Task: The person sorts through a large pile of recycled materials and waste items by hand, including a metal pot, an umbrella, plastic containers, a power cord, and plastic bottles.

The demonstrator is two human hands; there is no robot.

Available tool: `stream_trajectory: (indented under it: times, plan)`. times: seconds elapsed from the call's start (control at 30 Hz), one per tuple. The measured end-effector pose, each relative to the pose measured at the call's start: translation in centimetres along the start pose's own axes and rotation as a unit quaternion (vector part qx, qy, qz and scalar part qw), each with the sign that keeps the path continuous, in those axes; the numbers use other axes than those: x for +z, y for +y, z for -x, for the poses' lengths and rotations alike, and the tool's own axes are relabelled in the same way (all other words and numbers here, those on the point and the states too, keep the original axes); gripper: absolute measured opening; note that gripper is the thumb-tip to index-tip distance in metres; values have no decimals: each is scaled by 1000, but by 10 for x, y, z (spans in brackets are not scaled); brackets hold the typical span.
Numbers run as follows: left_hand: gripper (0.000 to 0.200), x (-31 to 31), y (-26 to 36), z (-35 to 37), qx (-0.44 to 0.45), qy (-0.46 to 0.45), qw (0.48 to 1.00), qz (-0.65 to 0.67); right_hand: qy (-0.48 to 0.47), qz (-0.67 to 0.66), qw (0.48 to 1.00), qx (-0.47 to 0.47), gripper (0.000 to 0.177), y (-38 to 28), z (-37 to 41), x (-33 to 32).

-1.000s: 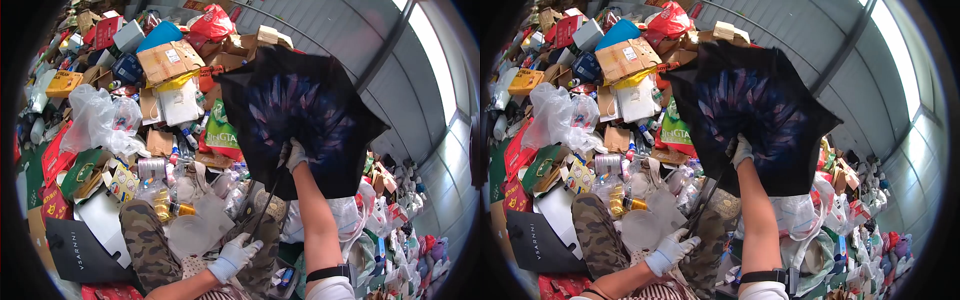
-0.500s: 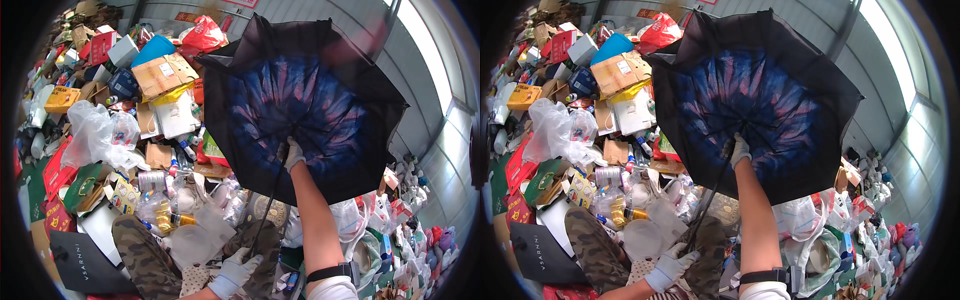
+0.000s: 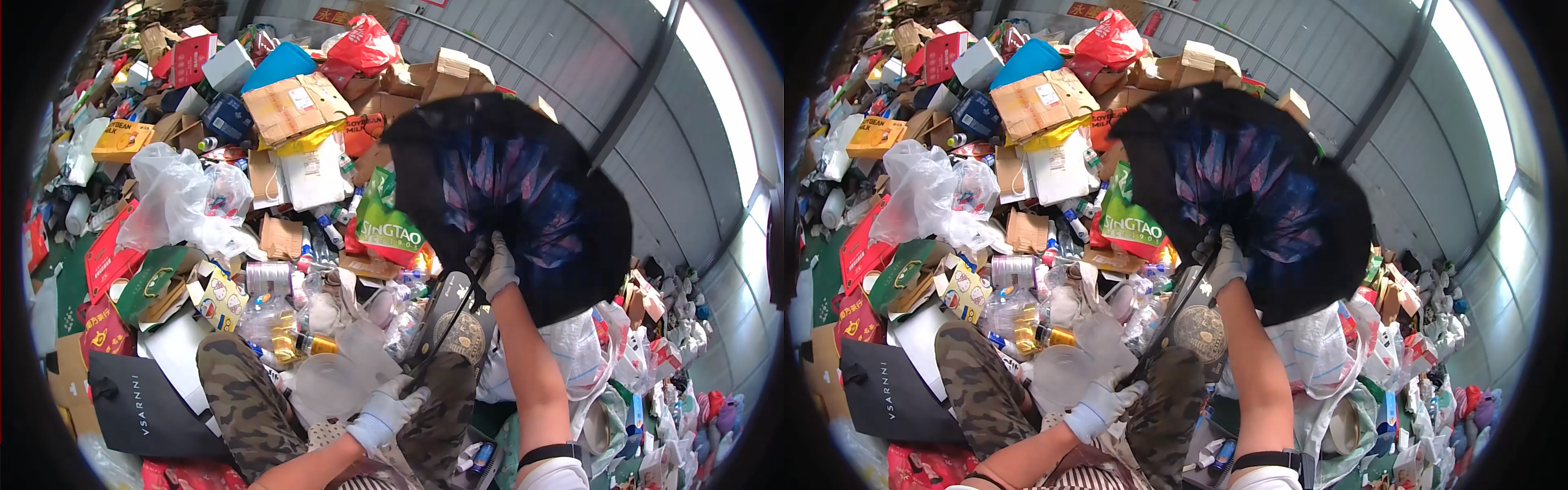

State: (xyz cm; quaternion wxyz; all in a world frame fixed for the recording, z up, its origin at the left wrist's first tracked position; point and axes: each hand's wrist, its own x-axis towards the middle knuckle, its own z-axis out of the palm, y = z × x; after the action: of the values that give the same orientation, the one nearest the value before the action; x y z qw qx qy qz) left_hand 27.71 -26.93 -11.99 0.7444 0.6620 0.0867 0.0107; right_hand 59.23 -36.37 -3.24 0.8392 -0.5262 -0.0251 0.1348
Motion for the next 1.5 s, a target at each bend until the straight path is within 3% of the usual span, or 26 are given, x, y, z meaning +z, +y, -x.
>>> stream_trajectory:
  times: [0.03, 0.13, 0.27, 0.33, 0.37, 0.4, 0.5, 0.53, 0.6, 0.73, 0.8, 0.83, 0.87, 0.9, 1.0, 1.07, 1.13, 1.17, 1.2, 1.23, 1.27, 1.33, 1.37, 1.4, 1.47, 1.5]
  plan:
    - [33, -2, 13, 1, -100, -24, 987, 126, -27, -34, 999, 11, 31, 8, 1, -4]
    - [34, 1, 34, -23, -102, -7, 965, 240, -29, -8, 998, 54, 30, 53, 49, 16]
    - [37, 2, 45, -30, -65, 60, 969, 232, -45, -32, 995, 82, 33, 85, 91, 26]
    - [35, -7, 32, -50, -44, 107, 962, 247, -75, -12, 981, 181, 36, 101, 132, 46]
    - [36, -13, 27, -62, -50, 128, 959, 249, -75, 45, 983, 162, 40, 117, 143, 45]
    - [12, -13, 19, -69, -9, 179, 946, 269, -107, 50, 983, 138, 36, 148, 136, 28]
    - [25, -17, -23, -83, 29, 219, 910, 351, -76, 190, 978, 35, 25, 164, 157, 29]
    - [19, -37, -33, -79, 3, 109, 906, 408, -135, 216, 967, 34, 29, 174, 153, 27]
    - [22, -34, -33, -83, 75, 194, 866, 454, -125, 209, 969, 43, 22, 188, 160, 30]
    - [36, -54, -35, -79, 144, 244, 927, 244, -161, 182, 968, 55, 23, 191, 172, 40]
    - [32, -64, -32, -72, 182, 260, 945, -74, -183, 270, 944, 50, 32, 207, 162, 25]
    - [23, -62, -12, -67, 98, 155, 977, 111, -223, 373, 894, -108, 39, 226, 154, 10]
    - [17, -63, -13, -68, 82, 120, 979, 146, -181, 414, 892, -27, 48, 223, 161, 14]
    - [19, -68, -1, -61, 54, 65, 987, 136, -187, 309, 933, 5, 52, 192, 181, 26]
    - [31, -62, -15, -64, 142, 85, 968, 191, -116, 238, 964, -19, 54, 222, 214, 23]
    - [29, -69, -21, -62, 90, 119, 963, 226, -115, 315, 942, 24, 56, 200, 257, 18]
    - [26, -69, -17, -60, 126, 141, 956, 224, -200, 264, 943, 36, 55, 164, 288, 1]
    - [26, -81, -12, -58, 115, 112, 974, 159, -117, 179, 977, -1, 55, 147, 302, -6]
    - [25, -91, -10, -57, 107, 87, 986, 95, -51, 297, 928, -217, 55, 131, 304, -22]
    - [24, -82, -20, -66, 170, 156, 959, 163, 26, 325, 892, -313, 68, 104, 301, -32]
    - [23, -69, -20, -64, 171, 147, 961, 157, 91, 182, 949, -240, 82, 89, 279, -42]
    - [21, -51, -19, -55, 180, 141, 962, 149, 179, 325, 923, -108, 89, 63, 260, -46]
    - [20, -56, -38, -61, 211, 146, 956, 141, 92, 296, 945, -105, 88, 75, 247, -53]
    - [20, -55, -30, -52, 114, 157, 978, 80, -5, 263, 960, -101, 86, 84, 234, -53]
    - [22, -50, -39, -51, 169, 207, 961, 75, -85, 429, 899, 33, 79, 42, 254, -33]
    - [23, -47, -40, -52, 226, 226, 943, 93, -56, 512, 857, 2, 67, 36, 263, -30]
